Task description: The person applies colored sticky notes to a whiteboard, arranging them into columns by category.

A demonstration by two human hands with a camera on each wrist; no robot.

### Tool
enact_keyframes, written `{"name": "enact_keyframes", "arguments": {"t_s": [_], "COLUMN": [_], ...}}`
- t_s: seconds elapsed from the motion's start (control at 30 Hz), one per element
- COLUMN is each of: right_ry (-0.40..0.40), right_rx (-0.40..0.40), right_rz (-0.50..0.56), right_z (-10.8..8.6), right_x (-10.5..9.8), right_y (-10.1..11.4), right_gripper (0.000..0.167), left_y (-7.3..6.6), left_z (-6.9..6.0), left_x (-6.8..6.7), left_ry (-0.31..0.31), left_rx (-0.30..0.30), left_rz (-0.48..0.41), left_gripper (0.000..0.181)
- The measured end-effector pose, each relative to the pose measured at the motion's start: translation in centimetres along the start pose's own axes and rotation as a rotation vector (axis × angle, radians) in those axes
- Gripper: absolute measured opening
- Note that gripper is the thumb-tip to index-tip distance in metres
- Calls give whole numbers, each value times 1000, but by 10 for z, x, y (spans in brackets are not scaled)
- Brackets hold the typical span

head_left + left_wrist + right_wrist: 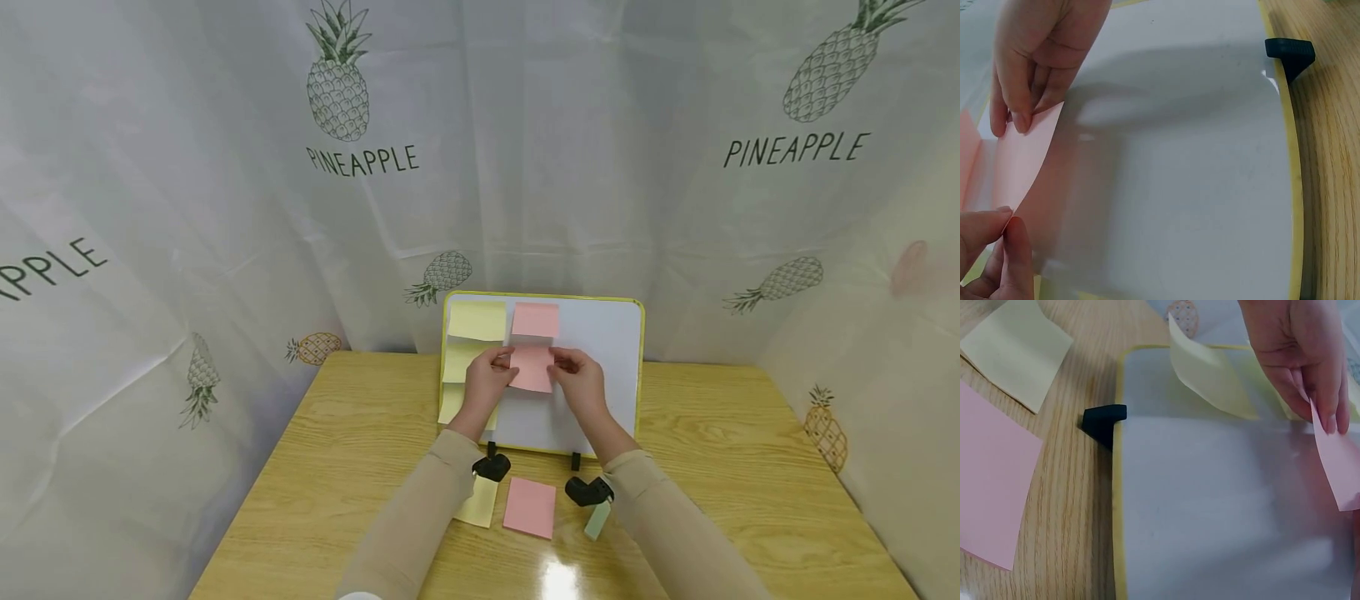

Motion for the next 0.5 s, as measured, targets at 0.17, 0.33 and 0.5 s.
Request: {"name": "enact_keyframes", "arguments": {"t_s": [0.17,0.33,0.5], "right_ry": [-3,-3,-6], "right_rx": [-23,-25,-31], "right_rz": [-30,-41,-63], "right_z": [1,2,3], "right_x": [1,3,3], "right_y": [0,-2,-3], "right_gripper": [30,30,30], "left_y": [1,0,0], "left_z": [1,0,2], "left_x": [-1,-2,-1], "left_ry": [-4,-8,-1], "left_rx": [13,37,20], "left_rz": [1,-6,16], "left_gripper": [34,34,36]}}
Point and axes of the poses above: each hand's wrist, its own z-axis towards the middle knuckle, its own x-axis out of the palm, y = z × x, the point moved 7 cm from there along z, towards the middle knuckle, and after that the axes turned 1 degree about x, right-handed, at the moved point
